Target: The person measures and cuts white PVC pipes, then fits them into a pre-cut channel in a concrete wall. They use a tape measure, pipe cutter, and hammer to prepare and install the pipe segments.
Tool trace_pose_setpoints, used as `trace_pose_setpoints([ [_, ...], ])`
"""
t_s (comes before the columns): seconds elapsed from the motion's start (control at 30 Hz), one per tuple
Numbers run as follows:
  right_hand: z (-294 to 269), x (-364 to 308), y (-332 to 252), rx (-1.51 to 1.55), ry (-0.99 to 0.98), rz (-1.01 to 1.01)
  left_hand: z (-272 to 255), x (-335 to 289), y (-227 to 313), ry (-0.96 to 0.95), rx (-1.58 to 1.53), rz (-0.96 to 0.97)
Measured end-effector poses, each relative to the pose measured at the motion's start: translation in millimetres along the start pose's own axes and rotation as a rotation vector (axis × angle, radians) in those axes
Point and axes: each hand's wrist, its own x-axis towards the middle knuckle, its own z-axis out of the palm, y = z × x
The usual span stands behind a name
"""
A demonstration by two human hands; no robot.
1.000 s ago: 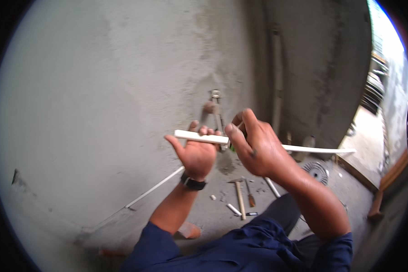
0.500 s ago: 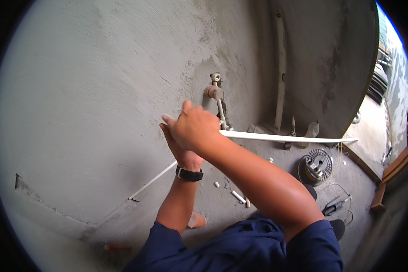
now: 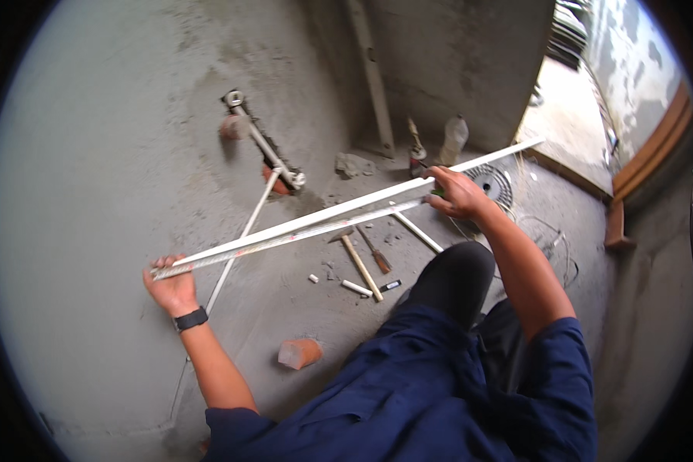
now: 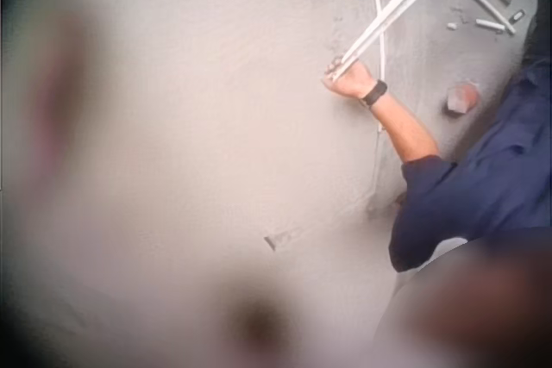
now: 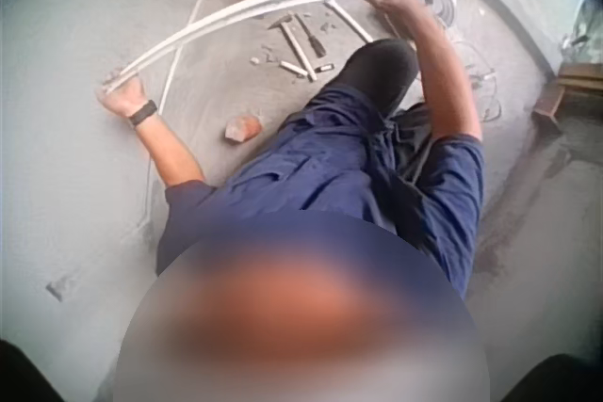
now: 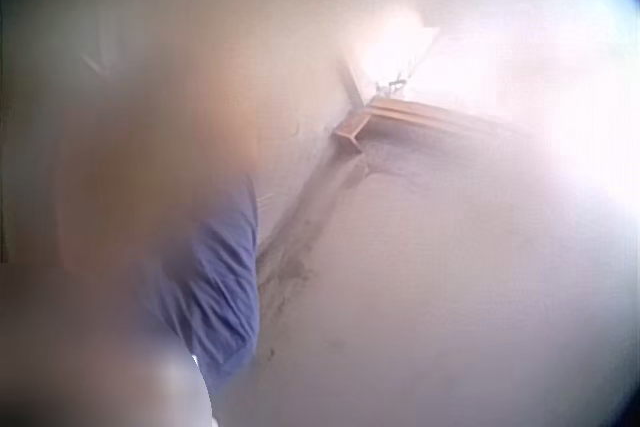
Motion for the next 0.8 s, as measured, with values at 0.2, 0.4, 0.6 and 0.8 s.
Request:
trace_pose_setpoints([
  [0.2,24.1,24.2,24.0,-0.065,-0.076,-0.064,-24.8,8.4,10.6,0.161,0.108,0.078],
  [0.4,28.9,27.0,54.2,-0.098,-0.099,-0.030,-34.5,16.9,43.7,0.324,0.204,0.131],
  [0.6,27.8,12.2,88.7,-0.145,-0.146,0.112,-42.0,25.8,92.2,0.357,0.310,0.151],
  [0.8,38.4,9.5,95.7,-0.145,-0.172,0.038,-40.2,26.6,106.9,0.393,0.286,0.153],
])
